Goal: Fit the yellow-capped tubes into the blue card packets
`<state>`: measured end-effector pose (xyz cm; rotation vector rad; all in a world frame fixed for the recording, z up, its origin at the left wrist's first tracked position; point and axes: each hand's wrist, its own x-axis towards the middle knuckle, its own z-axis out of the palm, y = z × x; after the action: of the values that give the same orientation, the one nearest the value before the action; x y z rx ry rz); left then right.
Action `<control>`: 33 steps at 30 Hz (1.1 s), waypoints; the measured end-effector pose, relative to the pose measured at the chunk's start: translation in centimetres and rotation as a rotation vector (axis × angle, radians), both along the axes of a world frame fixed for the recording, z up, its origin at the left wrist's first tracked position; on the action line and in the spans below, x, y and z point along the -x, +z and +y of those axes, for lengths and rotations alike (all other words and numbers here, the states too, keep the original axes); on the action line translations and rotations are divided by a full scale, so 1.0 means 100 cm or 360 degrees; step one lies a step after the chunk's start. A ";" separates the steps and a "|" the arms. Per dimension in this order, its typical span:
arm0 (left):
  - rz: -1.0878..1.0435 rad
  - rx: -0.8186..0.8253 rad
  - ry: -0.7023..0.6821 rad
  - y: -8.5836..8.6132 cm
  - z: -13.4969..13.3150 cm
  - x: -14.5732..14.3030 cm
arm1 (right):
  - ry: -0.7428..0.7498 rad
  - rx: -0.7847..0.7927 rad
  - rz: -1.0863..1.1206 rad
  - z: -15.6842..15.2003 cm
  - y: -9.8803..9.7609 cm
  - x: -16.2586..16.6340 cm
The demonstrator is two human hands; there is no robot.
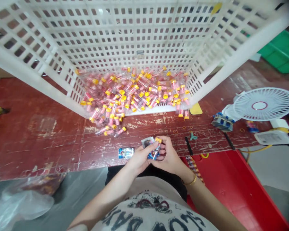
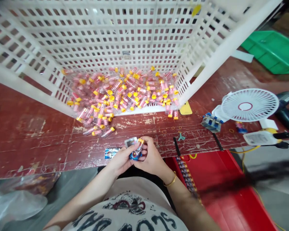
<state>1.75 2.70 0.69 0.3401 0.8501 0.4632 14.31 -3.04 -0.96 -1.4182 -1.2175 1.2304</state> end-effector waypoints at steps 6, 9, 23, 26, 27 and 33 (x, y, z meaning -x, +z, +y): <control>0.0137 -0.0144 -0.0033 -0.005 -0.001 0.006 | -0.0117 -0.0241 -0.0265 0.003 0.002 -0.006; 0.0167 -0.0148 0.0009 -0.008 -0.004 0.007 | -0.0122 -0.0289 -0.0316 0.003 0.001 -0.007; 0.0121 -0.0129 0.0047 -0.005 -0.007 0.003 | -0.0194 -0.0333 -0.0329 0.000 -0.004 -0.003; 0.0121 -0.0162 0.0059 -0.008 -0.007 0.004 | -0.0170 -0.0319 -0.0295 0.001 0.001 -0.005; 0.0122 -0.0189 0.0057 -0.010 -0.007 0.004 | -0.0147 -0.0286 -0.0256 0.002 0.004 -0.006; 0.0195 -0.0372 -0.0200 -0.007 -0.011 -0.002 | -0.0322 0.0010 0.0357 -0.009 0.013 -0.042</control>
<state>1.98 1.64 -0.04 0.6388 0.8894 0.4284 18.50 -3.92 0.35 -1.3324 -0.8957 1.2157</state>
